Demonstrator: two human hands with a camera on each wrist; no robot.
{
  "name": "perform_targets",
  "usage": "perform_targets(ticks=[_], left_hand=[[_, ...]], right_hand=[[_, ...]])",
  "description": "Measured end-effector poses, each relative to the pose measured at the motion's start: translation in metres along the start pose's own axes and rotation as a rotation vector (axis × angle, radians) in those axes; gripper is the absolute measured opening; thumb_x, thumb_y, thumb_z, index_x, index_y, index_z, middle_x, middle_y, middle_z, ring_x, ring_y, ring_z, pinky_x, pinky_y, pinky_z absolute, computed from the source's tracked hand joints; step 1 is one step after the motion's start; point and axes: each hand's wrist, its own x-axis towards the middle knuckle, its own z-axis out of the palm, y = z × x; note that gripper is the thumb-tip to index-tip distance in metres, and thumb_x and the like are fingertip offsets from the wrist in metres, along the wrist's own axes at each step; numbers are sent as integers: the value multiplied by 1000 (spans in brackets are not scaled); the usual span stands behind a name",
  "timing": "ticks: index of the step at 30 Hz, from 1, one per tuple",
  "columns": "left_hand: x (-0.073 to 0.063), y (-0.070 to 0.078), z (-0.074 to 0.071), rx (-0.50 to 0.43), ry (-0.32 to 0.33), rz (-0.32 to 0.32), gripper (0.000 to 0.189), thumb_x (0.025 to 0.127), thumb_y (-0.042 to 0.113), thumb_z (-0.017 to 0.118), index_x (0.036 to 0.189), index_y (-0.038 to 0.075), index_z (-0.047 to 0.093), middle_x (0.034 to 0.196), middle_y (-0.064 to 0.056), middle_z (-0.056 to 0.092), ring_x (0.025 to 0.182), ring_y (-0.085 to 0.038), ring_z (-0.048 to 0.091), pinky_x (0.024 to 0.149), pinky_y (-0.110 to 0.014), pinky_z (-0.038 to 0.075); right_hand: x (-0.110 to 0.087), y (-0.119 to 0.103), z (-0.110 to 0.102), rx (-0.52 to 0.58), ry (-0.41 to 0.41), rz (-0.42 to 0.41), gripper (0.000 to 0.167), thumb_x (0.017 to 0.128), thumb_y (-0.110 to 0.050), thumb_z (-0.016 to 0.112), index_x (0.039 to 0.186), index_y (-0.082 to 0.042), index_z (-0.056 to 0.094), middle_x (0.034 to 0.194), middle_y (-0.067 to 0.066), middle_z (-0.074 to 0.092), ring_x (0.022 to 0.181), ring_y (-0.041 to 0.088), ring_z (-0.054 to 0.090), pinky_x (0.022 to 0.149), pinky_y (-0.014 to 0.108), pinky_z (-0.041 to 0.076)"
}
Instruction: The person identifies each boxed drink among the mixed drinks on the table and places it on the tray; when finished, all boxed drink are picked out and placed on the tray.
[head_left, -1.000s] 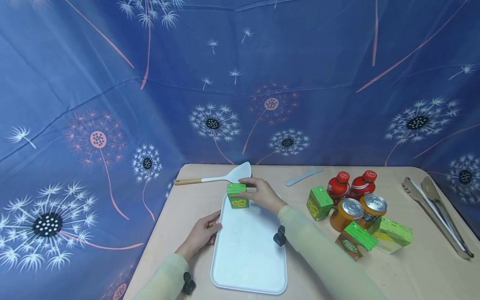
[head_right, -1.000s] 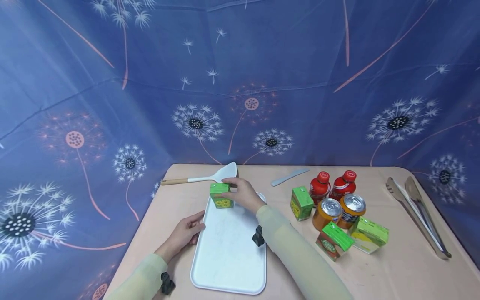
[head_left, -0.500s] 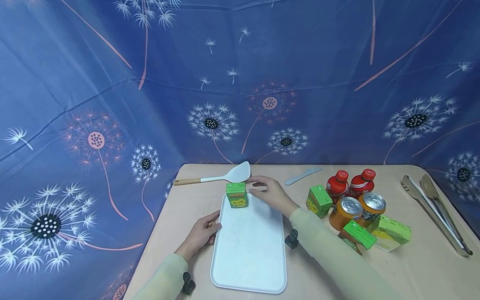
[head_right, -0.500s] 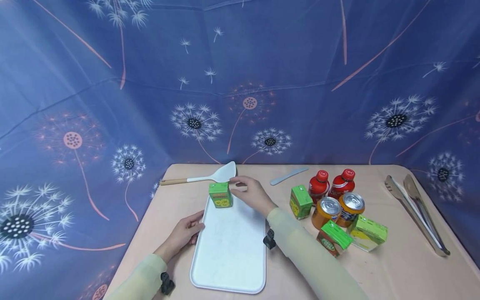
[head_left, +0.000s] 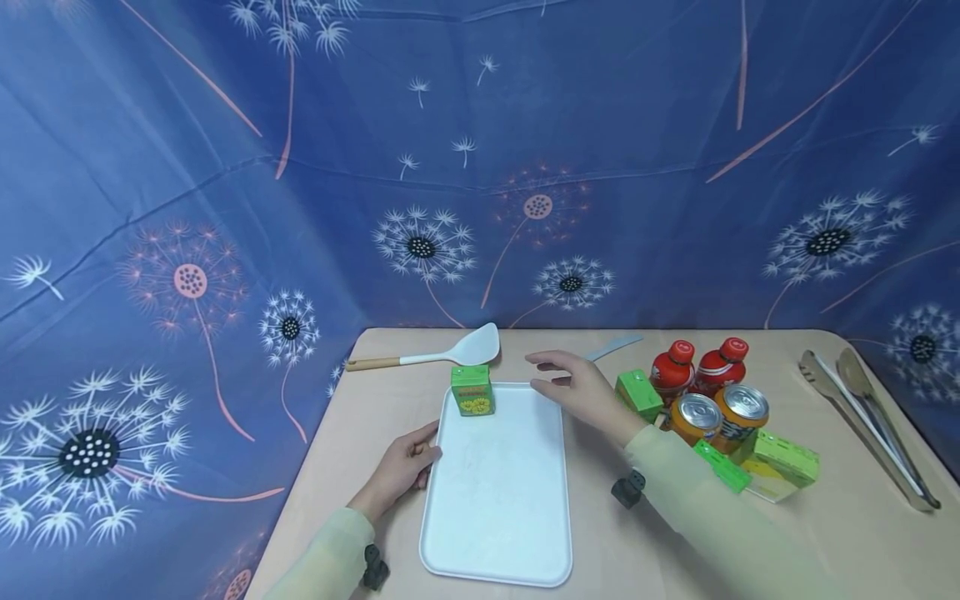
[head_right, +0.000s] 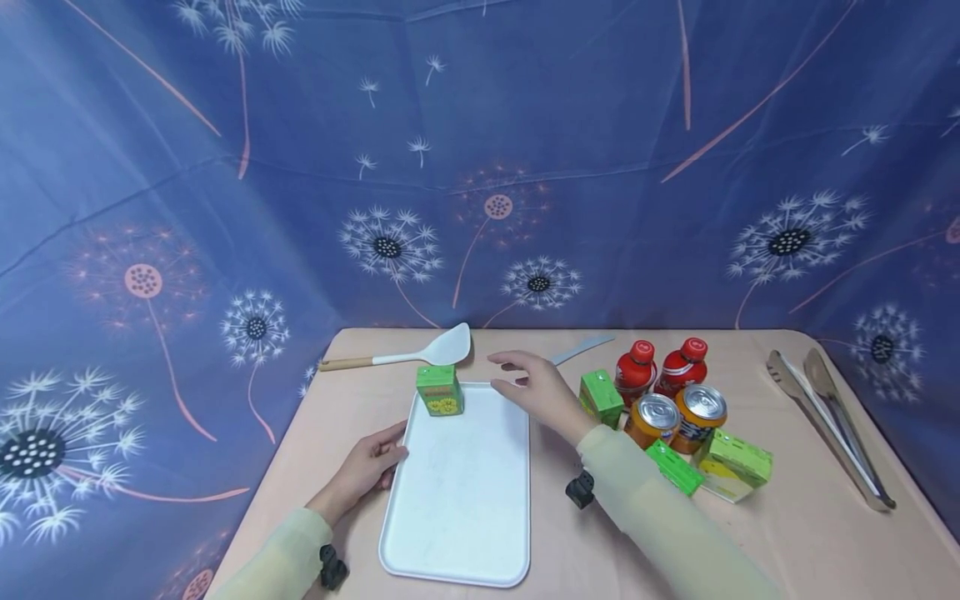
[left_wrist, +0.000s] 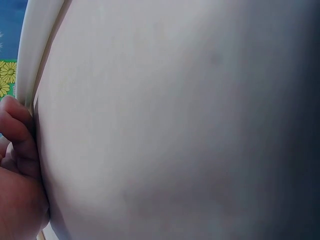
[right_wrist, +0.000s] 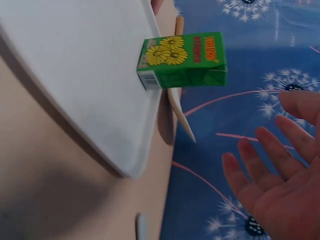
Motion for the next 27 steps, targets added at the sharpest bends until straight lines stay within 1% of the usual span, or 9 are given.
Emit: perform_targets(ticks=[6, 13, 16, 20, 23, 27], left_hand=[[1, -1, 0, 7, 0, -4, 57, 104, 19, 65, 158, 11, 47, 68, 0, 56, 48, -12, 50, 46, -23, 45], [2, -3, 1, 6, 10, -4, 58, 103, 17, 66, 158, 10, 48, 67, 0, 55, 47, -12, 49, 45, -23, 44], [2, -3, 1, 6, 9, 6, 58, 104, 17, 66, 157, 9, 47, 67, 0, 54, 46, -11, 49, 45, -23, 44], [1, -1, 1, 8, 4, 8, 58, 104, 17, 65, 158, 9, 46, 67, 0, 55, 47, -11, 50, 45, -23, 44], [1, 0, 0, 8, 6, -2, 57, 104, 18, 65, 158, 10, 46, 67, 1, 54, 47, -11, 50, 46, -23, 44], [0, 0, 0, 10, 8, -1, 57, 105, 17, 65, 158, 10, 47, 67, 1, 54, 47, -11, 49, 45, -23, 44]], right_hand=[[-16, -3, -19, -43, 5, -4, 44, 99, -20, 76, 141, -14, 66, 143, 5, 62, 132, 29, 57, 103, 52, 51], [-34, -4, -40, -92, 4, -33, 43, 98, -22, 77, 140, -16, 67, 143, 4, 63, 134, 28, 56, 102, 51, 52], [-40, -5, -48, -90, 10, -10, 44, 98, -26, 77, 140, -17, 67, 143, 3, 63, 134, 28, 55, 103, 53, 51], [-49, -3, -56, -66, 24, 11, 44, 98, -26, 77, 140, -14, 67, 141, 5, 63, 129, 28, 59, 104, 56, 50], [-55, -1, -60, -49, 34, 18, 44, 98, -24, 77, 139, -11, 66, 141, 8, 63, 127, 30, 60, 103, 57, 49], [-65, 0, -69, -67, 51, 22, 45, 98, -23, 77, 140, -10, 66, 143, 11, 62, 128, 33, 60, 101, 55, 51]])
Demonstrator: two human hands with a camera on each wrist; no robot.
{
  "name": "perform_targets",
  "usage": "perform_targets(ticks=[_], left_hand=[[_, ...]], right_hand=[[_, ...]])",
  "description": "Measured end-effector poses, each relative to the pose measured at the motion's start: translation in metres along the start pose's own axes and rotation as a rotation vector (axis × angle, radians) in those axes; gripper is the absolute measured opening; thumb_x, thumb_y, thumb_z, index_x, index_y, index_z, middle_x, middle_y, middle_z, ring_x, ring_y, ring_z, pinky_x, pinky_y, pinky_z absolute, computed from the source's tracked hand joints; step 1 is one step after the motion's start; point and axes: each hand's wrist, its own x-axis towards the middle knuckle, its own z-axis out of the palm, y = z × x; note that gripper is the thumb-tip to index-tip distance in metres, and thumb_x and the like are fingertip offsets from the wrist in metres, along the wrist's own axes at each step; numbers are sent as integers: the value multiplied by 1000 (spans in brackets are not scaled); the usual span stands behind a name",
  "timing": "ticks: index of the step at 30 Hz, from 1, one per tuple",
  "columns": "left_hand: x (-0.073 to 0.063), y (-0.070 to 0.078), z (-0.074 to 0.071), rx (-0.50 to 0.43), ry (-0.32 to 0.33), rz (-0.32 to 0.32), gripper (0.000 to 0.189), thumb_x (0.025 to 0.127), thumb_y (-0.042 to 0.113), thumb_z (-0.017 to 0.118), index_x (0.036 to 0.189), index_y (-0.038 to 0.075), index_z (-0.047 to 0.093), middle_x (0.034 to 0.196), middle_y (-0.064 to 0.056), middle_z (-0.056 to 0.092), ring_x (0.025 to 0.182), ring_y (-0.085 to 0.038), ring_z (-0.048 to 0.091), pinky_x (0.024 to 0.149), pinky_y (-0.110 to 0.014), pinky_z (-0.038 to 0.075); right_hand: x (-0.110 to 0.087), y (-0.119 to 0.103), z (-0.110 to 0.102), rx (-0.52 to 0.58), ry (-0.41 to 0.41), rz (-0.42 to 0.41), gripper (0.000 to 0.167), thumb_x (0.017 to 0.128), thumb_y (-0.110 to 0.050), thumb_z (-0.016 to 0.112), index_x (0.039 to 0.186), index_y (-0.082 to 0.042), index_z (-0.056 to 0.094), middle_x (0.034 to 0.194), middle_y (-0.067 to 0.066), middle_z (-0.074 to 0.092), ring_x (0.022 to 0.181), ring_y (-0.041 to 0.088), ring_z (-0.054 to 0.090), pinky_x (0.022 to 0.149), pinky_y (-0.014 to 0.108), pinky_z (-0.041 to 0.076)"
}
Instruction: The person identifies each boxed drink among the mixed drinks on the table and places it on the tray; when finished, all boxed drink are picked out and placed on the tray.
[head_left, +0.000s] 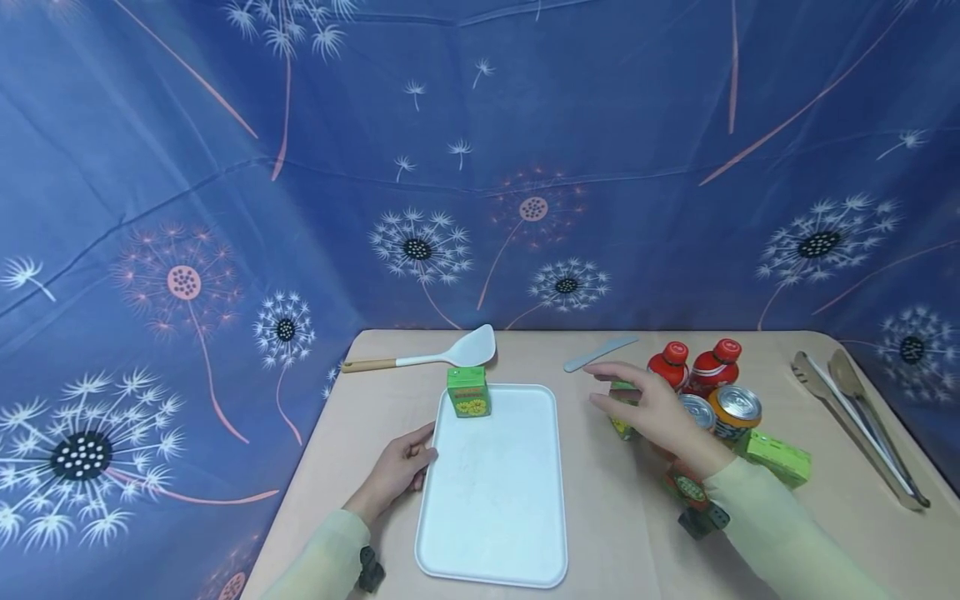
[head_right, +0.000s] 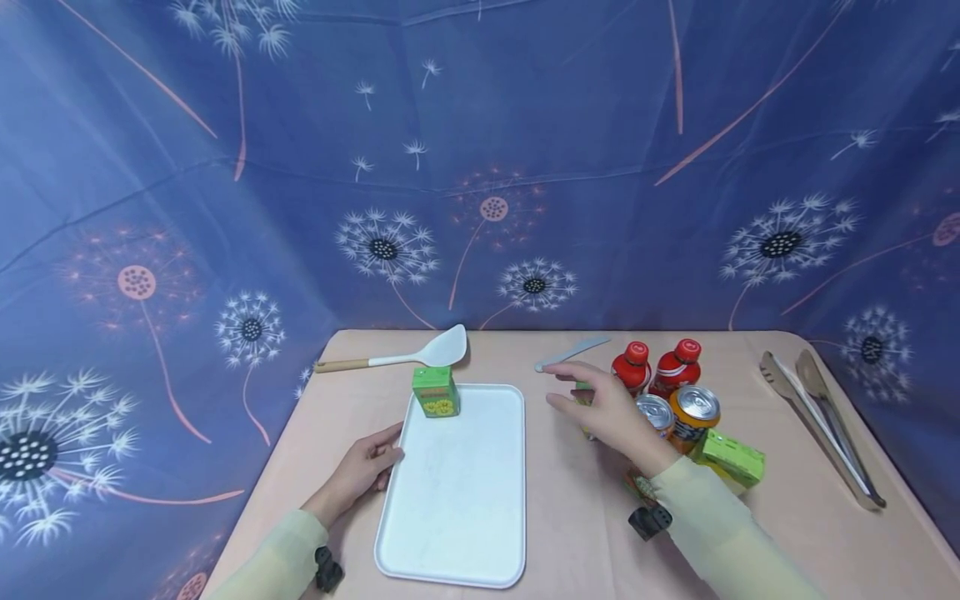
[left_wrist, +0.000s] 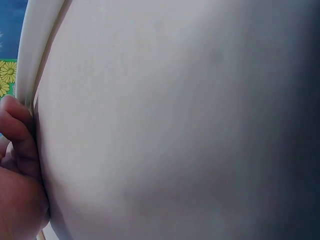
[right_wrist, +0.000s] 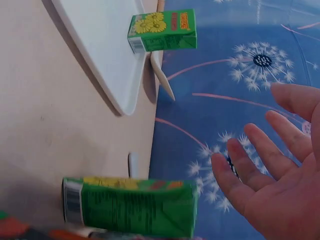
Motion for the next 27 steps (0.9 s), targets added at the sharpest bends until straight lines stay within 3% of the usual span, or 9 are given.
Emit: perform_targets(ticks=[5, 10, 14, 20, 27], left_hand=[[-1, 0, 0, 4, 4, -1, 57, 104, 18, 65, 158, 11, 47, 67, 1, 53, 47, -11, 50, 46, -23, 45], [-1, 0, 0, 4, -1, 3, 57, 105, 18, 65, 158, 11, 47, 67, 1, 52, 47, -12, 49, 45, -23, 44], [-1, 0, 0, 3, 0, -13, 57, 105, 19, 65, 158, 13, 47, 67, 1, 53, 48, -11, 49, 45, -22, 44], [-1, 0, -1, 2, -5, -8, 57, 104, 18, 65, 158, 11, 47, 67, 1, 52, 47, -11, 49, 45, -22, 44], [-1, 0, 0, 9, -8, 6, 57, 104, 17, 65, 158, 10, 47, 67, 1, 52, 47, -12, 50, 45, -23, 43]], right_hand=[[-12, 6, -15, -62, 17, 10, 48, 98, -22, 77, 143, -11, 64, 144, 11, 61, 127, 39, 61, 97, 38, 55], [-27, 11, -30, -74, 40, 30, 48, 98, -21, 77, 143, -11, 64, 140, 14, 63, 122, 41, 64, 94, 19, 51], [-39, 14, -40, -74, 56, 44, 49, 99, -21, 76, 144, -10, 62, 139, 15, 63, 119, 36, 65, 93, 17, 51], [-54, 18, -53, -95, 68, 56, 49, 99, -22, 75, 146, -14, 61, 143, 10, 60, 115, 10, 65, 90, 14, 50], [-74, 21, -68, -199, 117, 71, 47, 99, -23, 76, 143, -14, 63, 146, 14, 56, 117, 8, 61, 88, 10, 48]])
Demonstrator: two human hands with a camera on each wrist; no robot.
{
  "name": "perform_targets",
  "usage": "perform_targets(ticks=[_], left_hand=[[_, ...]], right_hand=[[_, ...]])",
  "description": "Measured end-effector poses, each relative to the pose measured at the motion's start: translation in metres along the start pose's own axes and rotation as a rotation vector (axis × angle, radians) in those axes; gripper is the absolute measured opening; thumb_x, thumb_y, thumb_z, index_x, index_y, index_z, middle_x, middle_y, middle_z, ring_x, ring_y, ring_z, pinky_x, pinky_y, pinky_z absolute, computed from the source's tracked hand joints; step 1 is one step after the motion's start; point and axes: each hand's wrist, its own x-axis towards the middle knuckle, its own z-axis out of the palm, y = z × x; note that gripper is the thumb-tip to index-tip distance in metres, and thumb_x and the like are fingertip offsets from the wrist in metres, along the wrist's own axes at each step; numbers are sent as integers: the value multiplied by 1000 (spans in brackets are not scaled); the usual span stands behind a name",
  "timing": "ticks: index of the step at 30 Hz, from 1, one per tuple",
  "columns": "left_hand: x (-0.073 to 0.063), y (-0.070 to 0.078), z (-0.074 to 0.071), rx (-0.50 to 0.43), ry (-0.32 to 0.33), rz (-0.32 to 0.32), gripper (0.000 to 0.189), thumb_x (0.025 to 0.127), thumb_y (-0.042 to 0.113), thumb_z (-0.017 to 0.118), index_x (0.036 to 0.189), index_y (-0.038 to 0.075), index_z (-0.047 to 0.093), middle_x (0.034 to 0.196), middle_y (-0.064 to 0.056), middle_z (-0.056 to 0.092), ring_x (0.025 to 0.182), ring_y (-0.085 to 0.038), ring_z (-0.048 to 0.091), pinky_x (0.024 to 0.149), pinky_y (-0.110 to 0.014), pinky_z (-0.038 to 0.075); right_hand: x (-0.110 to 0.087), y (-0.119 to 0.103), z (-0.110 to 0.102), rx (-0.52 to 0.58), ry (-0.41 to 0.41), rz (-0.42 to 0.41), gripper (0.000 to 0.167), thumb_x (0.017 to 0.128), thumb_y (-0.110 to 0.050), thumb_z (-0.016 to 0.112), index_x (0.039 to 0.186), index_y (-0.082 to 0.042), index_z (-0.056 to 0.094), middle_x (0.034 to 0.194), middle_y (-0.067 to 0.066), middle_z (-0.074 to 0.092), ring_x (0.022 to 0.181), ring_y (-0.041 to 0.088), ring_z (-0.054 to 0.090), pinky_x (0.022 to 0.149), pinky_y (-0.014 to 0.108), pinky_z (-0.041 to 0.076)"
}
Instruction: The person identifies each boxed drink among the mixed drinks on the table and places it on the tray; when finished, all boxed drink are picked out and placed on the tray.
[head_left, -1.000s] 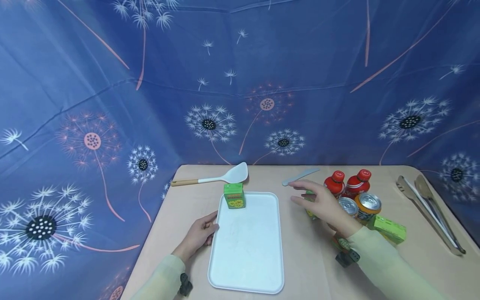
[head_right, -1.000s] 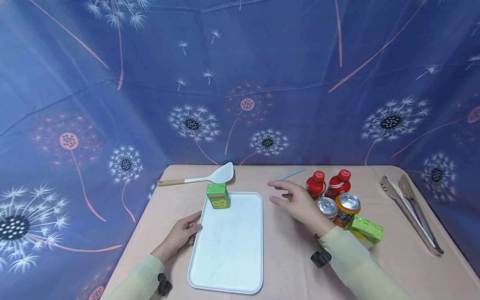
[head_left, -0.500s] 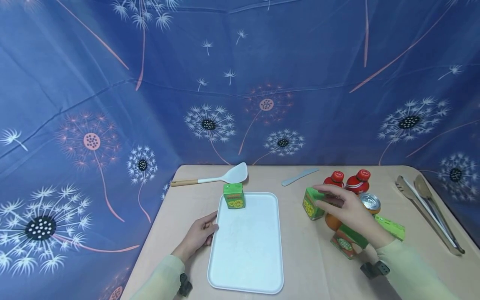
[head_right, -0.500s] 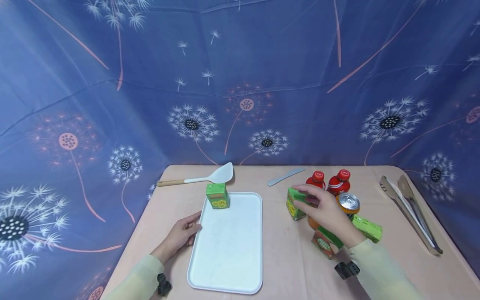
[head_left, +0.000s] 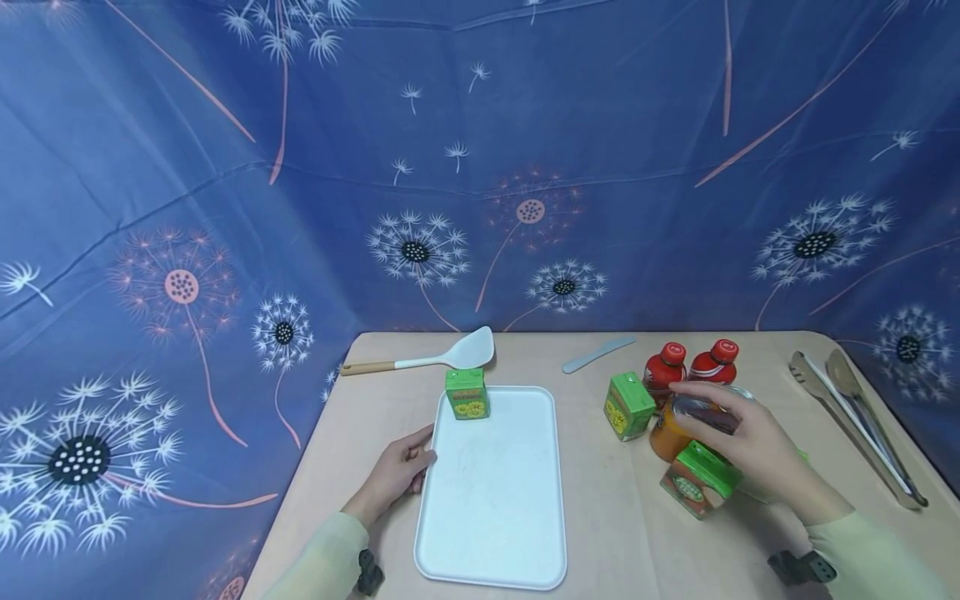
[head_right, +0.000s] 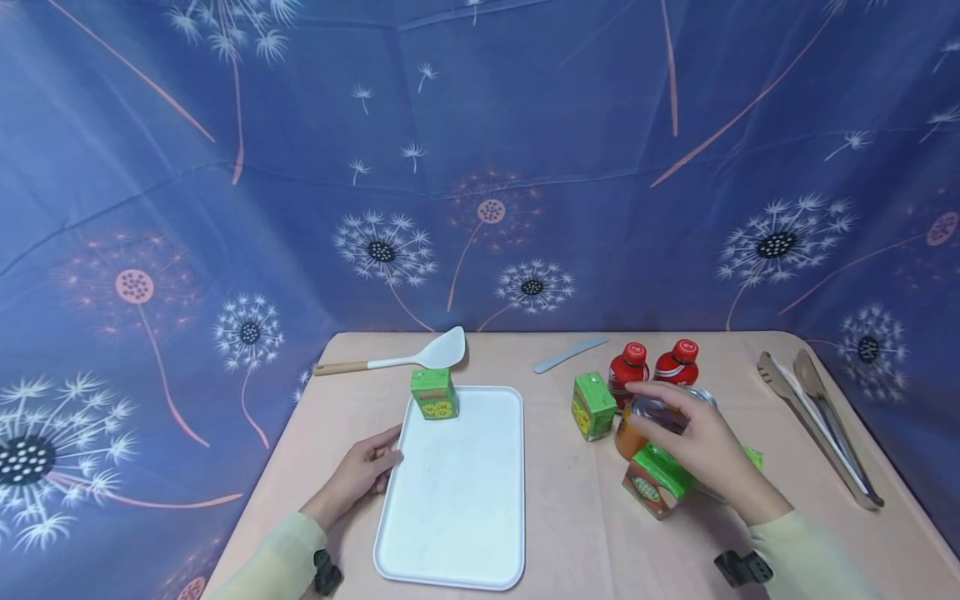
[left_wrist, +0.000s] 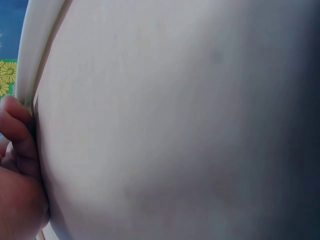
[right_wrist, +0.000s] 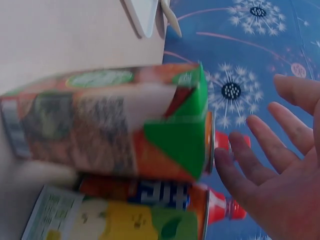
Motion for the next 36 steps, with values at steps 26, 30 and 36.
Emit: perform_targets(ticks=[26, 30, 36], left_hand=[[1, -1, 2, 7, 11, -15, 57, 105, 20, 65, 158, 11, 47, 68, 0, 56, 49, -11, 51, 46, -22, 45], [2, -2, 1, 7, 7, -17, 58, 104, 21, 65, 158, 12, 47, 68, 0, 56, 49, -11, 51, 46, -23, 45], [2, -2, 1, 3, 0, -14, 58, 104, 21, 65, 158, 11, 46, 69, 0, 56, 49, -11, 51, 46, -23, 45]], right_hand=[[-48, 59, -37, -69, 193, 58, 43, 97, -15, 77, 137, -3, 66, 126, -27, 56, 113, -19, 44, 78, 6, 41], [-55, 65, -40, -71, 211, 105, 45, 98, -20, 77, 139, -5, 65, 126, -30, 53, 113, -20, 40, 78, 5, 38], [-66, 77, -41, -66, 265, 100, 44, 95, -14, 79, 135, 0, 66, 122, -31, 56, 112, -20, 44, 80, 2, 40]])
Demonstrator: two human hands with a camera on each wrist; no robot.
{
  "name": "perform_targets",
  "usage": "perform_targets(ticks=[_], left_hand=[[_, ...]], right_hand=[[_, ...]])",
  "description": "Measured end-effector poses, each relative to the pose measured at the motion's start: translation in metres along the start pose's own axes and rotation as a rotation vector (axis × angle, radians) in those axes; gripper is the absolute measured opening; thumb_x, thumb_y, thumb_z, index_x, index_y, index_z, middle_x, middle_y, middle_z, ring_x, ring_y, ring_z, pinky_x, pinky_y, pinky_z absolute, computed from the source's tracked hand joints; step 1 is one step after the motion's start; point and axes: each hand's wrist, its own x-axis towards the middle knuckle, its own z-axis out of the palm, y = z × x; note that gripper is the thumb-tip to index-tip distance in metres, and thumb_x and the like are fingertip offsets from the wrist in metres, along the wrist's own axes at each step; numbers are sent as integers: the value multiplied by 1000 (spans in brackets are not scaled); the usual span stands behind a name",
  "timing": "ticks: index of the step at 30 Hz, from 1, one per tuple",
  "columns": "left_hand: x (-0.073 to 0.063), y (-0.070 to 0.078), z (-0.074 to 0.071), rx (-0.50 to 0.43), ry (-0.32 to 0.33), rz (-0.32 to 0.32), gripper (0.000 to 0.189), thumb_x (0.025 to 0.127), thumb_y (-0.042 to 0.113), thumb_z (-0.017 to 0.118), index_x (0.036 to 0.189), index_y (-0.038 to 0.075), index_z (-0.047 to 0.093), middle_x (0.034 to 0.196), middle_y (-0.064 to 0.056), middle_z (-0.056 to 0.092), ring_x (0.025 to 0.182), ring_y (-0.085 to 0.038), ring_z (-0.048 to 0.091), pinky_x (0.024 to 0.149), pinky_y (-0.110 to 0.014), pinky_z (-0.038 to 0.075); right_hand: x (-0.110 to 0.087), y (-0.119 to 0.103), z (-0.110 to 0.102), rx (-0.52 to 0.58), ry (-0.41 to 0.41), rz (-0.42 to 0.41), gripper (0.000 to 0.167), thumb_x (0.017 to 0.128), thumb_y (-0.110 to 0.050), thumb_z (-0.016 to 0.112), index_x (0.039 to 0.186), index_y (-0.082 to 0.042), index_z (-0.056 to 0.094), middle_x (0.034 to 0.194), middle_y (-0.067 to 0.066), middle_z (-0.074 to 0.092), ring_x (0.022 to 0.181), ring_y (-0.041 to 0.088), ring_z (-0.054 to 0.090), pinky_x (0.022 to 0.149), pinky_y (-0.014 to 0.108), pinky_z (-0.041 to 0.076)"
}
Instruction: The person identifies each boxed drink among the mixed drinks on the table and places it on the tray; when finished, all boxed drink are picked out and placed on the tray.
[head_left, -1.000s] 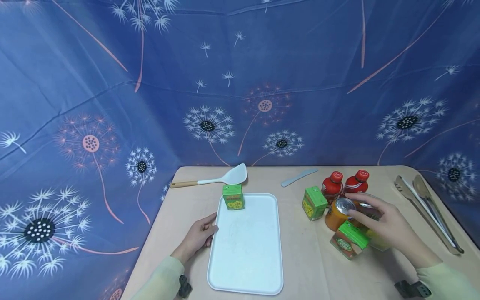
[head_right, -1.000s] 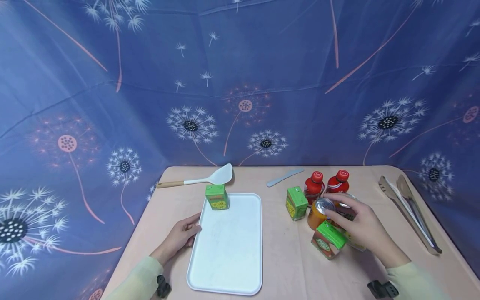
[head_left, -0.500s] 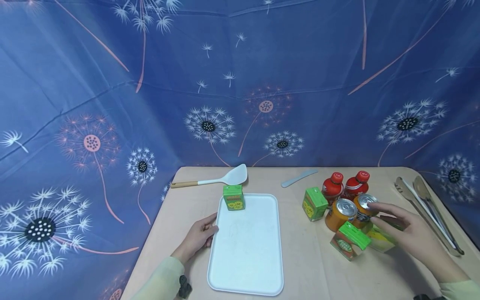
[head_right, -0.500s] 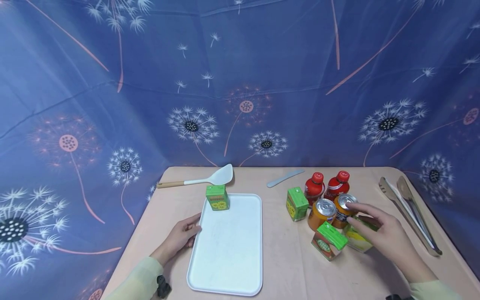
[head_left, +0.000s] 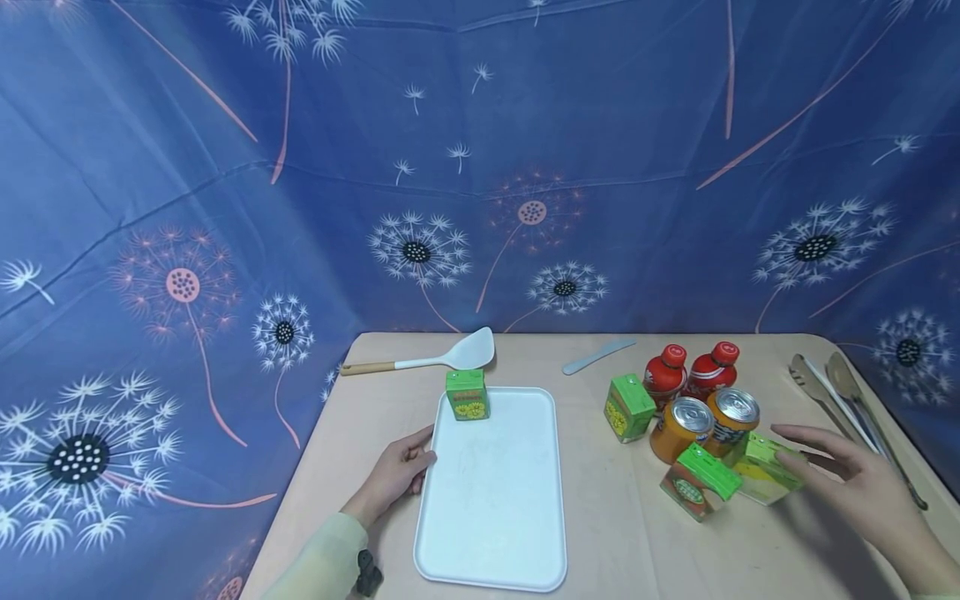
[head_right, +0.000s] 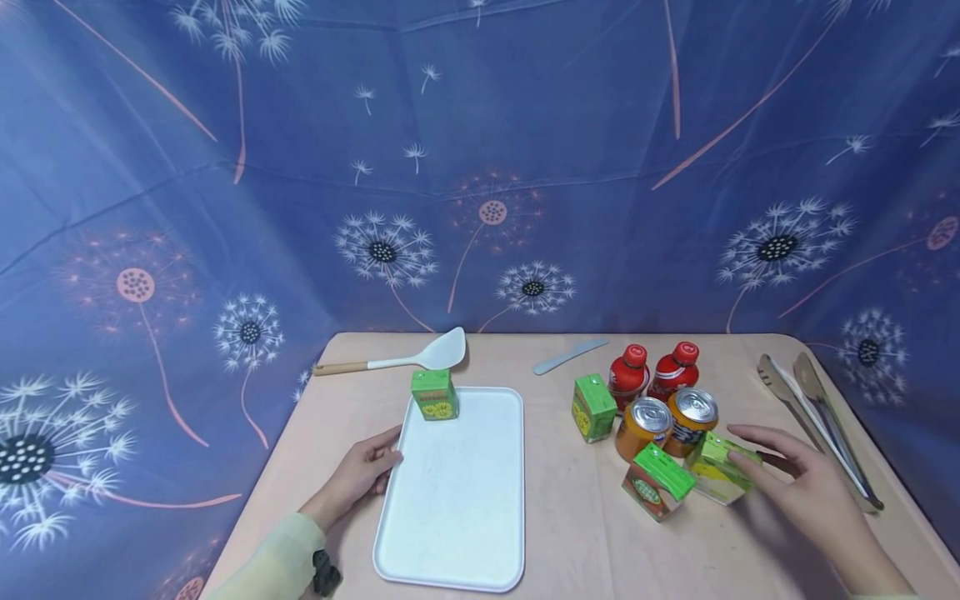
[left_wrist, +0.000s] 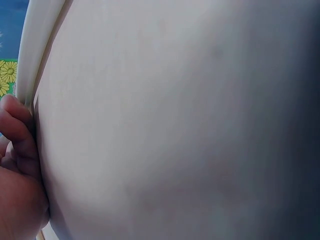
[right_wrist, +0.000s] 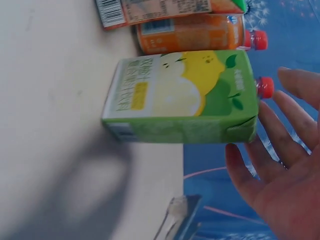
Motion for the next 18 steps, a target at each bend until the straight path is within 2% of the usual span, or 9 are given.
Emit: perform_targets(ticks=[7, 10, 12, 13, 15, 16, 18], left_hand=[[0, 1, 0, -2, -2, 3, 58, 105, 19, 65, 158, 11, 46, 68, 0, 55, 48, -11, 50, 46, -23, 44], [-1, 1, 0, -5, -3, 4, 58, 105, 19, 65, 159, 10, 46, 68, 0, 56, 48, -11, 50, 46, -23, 44], [-1, 1, 0, -7, -4, 3, 58, 105, 19, 65, 159, 10, 46, 68, 0, 56, 48, -11, 50, 46, -23, 44], [-1, 2, 0, -7, -3, 2, 58, 105, 19, 65, 159, 10, 46, 68, 0, 56, 48, -11, 50, 46, -23, 44], [-1, 2, 0, -8, -3, 0, 58, 105, 19, 65, 159, 10, 46, 68, 0, 56, 48, -11, 50, 46, -23, 44], [-1, 2, -1, -9, -3, -1, 58, 105, 19, 65, 159, 10, 46, 68, 0, 56, 48, -11, 50, 46, -23, 44], [-1, 1, -1, -9, -3, -1, 58, 105, 19, 65, 159, 10, 46, 68, 0, 56, 48, -11, 50, 46, -23, 44]], right_hand=[[-13, 17, 3, -79, 8, 81, 52, 95, -17, 80, 138, 4, 60, 119, -32, 47, 104, -23, 38, 70, 3, 43], [-17, 21, 2, -90, 6, 134, 58, 95, -24, 81, 142, 3, 58, 121, -26, 48, 102, -23, 36, 69, 4, 43], [-19, 23, 2, -104, -5, 190, 65, 96, -33, 80, 146, 0, 55, 125, -17, 51, 102, -20, 36, 68, 7, 44], [-20, 24, 3, -106, -15, 218, 69, 96, -36, 79, 149, 0, 53, 129, -10, 53, 104, -15, 39, 75, 13, 50], [-20, 24, 3, -98, -39, 279, 77, 96, -43, 76, 154, -1, 47, 140, 8, 52, 119, 3, 47, 90, 34, 55], [-21, 24, 4, -93, -53, 307, 81, 96, -46, 75, 156, -1, 44, 145, 16, 48, 126, 15, 48, 96, 48, 52], [-22, 25, 6, -75, -70, 347, 86, 97, -49, 74, 159, -1, 39, 153, 28, 38, 132, 41, 43, 96, 72, 42]])
